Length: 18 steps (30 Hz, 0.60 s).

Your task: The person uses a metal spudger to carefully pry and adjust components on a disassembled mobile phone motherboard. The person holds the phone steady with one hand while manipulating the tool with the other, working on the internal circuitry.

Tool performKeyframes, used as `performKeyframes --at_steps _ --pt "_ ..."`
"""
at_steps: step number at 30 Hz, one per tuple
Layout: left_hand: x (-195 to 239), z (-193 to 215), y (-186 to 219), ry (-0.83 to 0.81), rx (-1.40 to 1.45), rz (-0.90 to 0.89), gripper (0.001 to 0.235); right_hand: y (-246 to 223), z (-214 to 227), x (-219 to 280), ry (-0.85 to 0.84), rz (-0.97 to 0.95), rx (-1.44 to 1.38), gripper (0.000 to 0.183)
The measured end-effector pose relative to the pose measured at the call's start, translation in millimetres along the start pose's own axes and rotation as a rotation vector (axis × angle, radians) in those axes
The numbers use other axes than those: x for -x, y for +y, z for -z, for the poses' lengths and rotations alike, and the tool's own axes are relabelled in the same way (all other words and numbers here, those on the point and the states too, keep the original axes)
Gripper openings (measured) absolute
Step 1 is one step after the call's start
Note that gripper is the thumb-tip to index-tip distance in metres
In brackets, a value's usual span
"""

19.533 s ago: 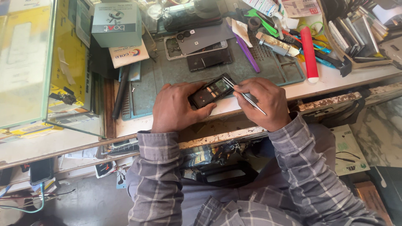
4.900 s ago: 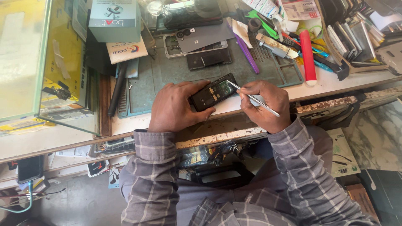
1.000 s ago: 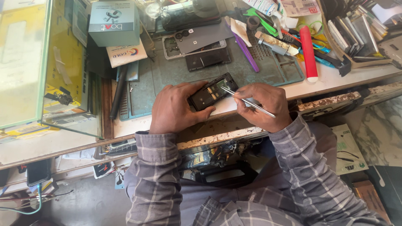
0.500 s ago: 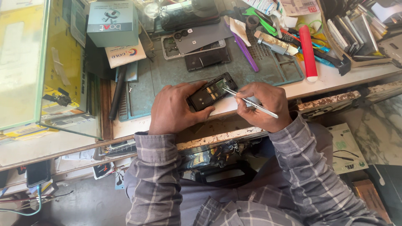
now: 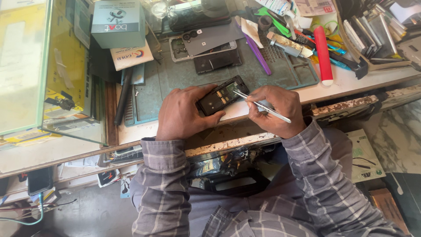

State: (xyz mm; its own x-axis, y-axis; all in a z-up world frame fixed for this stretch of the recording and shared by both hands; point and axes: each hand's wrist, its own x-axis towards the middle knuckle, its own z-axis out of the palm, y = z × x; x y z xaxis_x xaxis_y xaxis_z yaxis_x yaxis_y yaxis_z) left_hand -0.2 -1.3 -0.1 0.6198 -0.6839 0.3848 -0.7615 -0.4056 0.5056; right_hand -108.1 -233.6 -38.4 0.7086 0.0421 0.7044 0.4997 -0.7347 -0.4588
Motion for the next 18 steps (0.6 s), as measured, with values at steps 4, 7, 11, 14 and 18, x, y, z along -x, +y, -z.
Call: performKeyframes --at_steps 4,7,11,14,18 --pt "0.1 -0.1 0.9 -0.008 0.016 0.02 0.062 -0.8 0.0 -0.4 0.007 0.007 0.014 0.016" --pt "0.4 0.8 0.2 -0.015 0.011 0.024 0.062 -1.2 -0.7 0.4 0.006 -0.008 0.022 0.016" --pt "-0.7 0.5 0.1 -0.009 0.014 0.008 0.061 0.6 0.6 1.8 0.004 -0.043 0.029 0.015" --pt "0.5 0.4 0.1 -0.002 0.011 0.01 0.061 0.6 -0.2 2.4 0.003 -0.059 0.009 0.014" --pt "0.2 0.5 1.5 0.005 0.014 0.015 0.061 -1.6 1.1 0.3 0.0 -0.071 0.02 0.014"
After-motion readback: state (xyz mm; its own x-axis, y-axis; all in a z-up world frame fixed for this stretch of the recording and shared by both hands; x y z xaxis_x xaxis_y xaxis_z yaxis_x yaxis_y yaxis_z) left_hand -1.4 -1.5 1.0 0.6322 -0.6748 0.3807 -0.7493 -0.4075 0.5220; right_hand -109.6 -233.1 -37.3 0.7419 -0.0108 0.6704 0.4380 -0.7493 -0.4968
